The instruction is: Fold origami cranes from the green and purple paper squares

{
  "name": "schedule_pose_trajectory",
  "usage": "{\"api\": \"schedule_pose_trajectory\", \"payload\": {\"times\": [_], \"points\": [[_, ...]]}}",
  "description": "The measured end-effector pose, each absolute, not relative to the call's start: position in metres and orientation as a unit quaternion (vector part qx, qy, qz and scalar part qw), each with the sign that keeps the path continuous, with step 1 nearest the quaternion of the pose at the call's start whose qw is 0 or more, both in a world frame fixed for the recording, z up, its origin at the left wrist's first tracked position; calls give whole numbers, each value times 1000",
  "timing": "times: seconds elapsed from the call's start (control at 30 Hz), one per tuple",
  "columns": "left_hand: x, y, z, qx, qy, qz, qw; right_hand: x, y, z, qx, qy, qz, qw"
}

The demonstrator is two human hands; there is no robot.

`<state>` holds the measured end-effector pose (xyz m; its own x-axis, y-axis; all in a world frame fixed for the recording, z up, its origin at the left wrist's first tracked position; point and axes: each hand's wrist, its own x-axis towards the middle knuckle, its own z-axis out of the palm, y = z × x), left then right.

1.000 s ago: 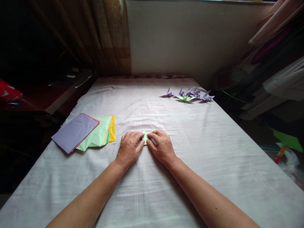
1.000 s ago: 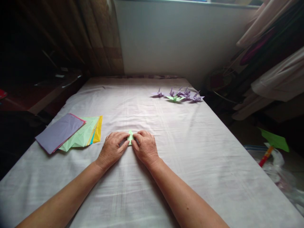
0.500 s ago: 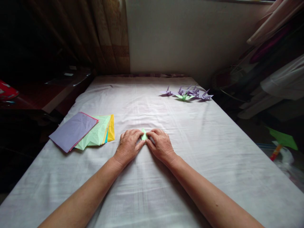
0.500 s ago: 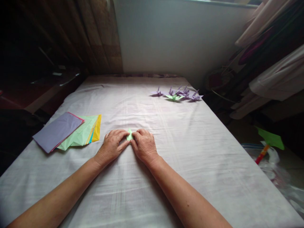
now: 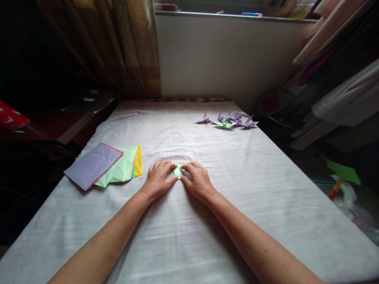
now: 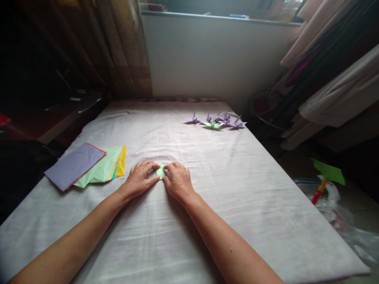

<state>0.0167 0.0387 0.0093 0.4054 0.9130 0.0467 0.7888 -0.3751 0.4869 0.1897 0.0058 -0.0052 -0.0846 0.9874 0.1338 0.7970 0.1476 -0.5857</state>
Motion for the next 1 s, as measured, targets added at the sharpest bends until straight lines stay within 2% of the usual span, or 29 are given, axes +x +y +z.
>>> {"api": "schedule_pose_trajectory", "payload": {"times": [0.2, 0.53, 1.0], "points": [[20, 41, 12, 810, 536, 140, 194, 186, 7, 1, -644, -705, 188, 230], [21, 18, -8, 781, 571, 241, 77, 178, -14, -7, -632, -732, 68, 246], [21, 17, -2, 787, 535, 274, 134, 180, -12, -7, -618, -727, 91, 286]]}}
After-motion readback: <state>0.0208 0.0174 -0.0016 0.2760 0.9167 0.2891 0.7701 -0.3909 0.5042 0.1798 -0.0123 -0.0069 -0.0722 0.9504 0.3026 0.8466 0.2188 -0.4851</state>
